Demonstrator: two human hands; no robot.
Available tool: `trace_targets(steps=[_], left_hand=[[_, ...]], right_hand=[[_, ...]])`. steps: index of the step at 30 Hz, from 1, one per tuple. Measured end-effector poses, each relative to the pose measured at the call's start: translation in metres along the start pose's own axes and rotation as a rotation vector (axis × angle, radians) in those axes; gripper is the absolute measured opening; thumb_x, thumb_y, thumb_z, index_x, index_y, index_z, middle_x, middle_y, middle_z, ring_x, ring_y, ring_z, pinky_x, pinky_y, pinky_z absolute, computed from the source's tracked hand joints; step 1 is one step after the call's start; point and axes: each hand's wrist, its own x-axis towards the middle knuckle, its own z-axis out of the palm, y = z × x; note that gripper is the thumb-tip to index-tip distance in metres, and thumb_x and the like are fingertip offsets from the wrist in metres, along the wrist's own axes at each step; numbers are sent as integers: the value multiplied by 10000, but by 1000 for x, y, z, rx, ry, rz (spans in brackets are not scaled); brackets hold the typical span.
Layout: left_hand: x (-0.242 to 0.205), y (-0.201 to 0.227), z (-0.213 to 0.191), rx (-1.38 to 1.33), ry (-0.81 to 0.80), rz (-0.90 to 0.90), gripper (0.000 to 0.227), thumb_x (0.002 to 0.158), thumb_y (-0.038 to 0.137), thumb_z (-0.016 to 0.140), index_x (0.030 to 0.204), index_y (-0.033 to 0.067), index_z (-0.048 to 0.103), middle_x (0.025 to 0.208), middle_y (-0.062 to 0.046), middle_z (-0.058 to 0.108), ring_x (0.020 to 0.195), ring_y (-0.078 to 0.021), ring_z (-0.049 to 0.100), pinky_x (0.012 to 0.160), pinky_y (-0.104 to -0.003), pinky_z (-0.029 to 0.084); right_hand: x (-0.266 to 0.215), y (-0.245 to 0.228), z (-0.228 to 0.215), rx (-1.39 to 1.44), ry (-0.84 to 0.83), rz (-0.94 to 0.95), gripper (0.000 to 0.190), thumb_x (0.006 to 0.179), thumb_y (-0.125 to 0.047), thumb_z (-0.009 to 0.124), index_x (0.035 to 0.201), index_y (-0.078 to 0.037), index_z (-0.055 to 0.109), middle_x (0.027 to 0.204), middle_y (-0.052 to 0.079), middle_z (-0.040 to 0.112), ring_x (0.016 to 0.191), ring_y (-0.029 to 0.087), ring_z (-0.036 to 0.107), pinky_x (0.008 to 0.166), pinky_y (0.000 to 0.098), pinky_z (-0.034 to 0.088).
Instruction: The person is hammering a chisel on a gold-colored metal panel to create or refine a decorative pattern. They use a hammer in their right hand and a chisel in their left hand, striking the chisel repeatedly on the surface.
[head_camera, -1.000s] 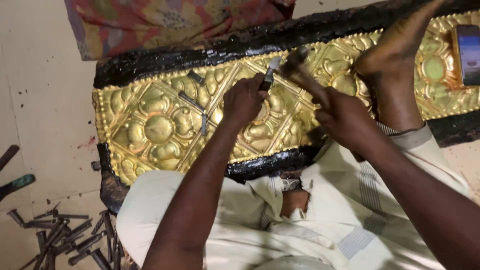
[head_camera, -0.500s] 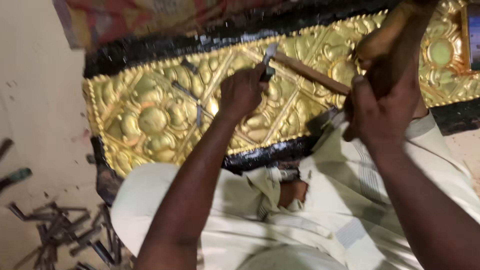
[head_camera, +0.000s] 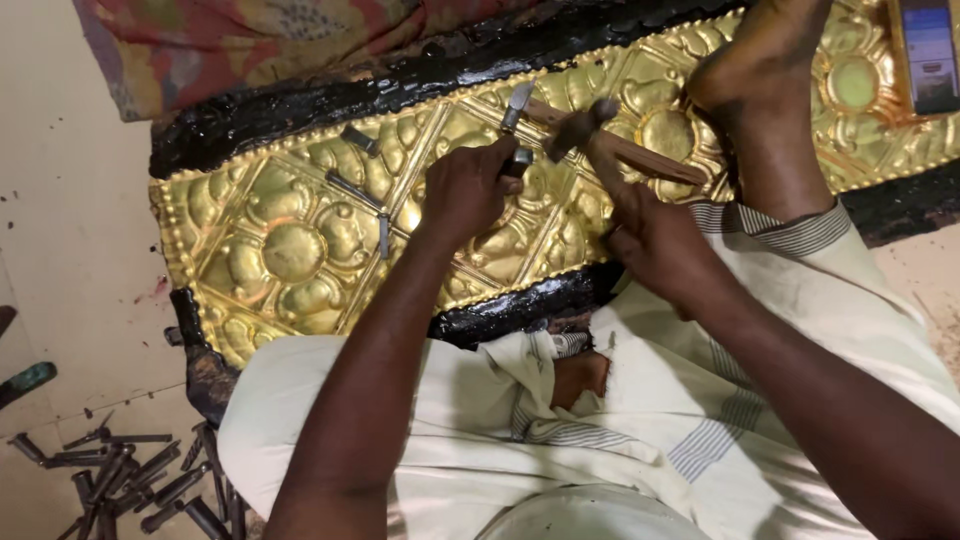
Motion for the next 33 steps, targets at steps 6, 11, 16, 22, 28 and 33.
trace_targets(steps=[6, 11, 16, 22, 28, 33], left_hand=[[-13, -6, -2, -47, 33, 74, 150, 1006, 271, 652, 1137, 200, 666, 881, -58, 748, 721, -257, 706, 633, -459, 539], [-12, 6, -6, 7, 30, 150, 169, 920, 244, 692, 1079, 190, 674, 844, -63, 747, 720, -267, 702, 597, -454, 536], [-21, -3, 4, 83, -137, 48, 107, 1019, 258, 690, 1102, 192, 671, 823, -77, 730, 702, -255, 695, 606, -450, 532], [-13, -4, 1, -59, -71, 152, 200, 886, 241, 718, 1074, 203, 660, 855, -50, 759, 691, -242, 714, 583, -425, 544], [-23, -10, -5, 2, -33, 188, 160, 911, 184, 750, 1047, 181, 666, 882, -72, 739, 773, -291, 708, 648, -456, 546], [-21, -12, -2, -96, -48, 172, 141, 870, 181, 757, 980, 169, 670, 880, -43, 745, 786, -255, 709, 650, -431, 551]], right_hand=[[-19, -9, 14, 484, 617, 584, 223, 1025, -82, 593, 1208, 38, 552, 771, 207, 606, 592, 353, 585, 519, 464, 480], [-25, -7, 12, -63, 45, 330, 221, 913, -71, 709, 1068, 22, 581, 794, 191, 658, 740, 360, 661, 638, 452, 511], [-43, -6, 35, 239, 429, 539, 135, 1002, -76, 561, 1067, 42, 554, 788, 283, 636, 692, 471, 632, 630, 518, 493], [-52, 11, 47, -83, 136, 306, 318, 898, -58, 667, 1162, 59, 533, 748, 232, 658, 653, 381, 661, 595, 469, 530], [-60, 18, 70, 363, 455, 417, 284, 898, 36, 676, 1002, 131, 430, 753, 348, 492, 654, 508, 472, 574, 563, 400], [-64, -5, 60, -32, 238, 169, 251, 858, -32, 652, 1104, 0, 615, 902, 289, 705, 786, 453, 696, 673, 506, 559]])
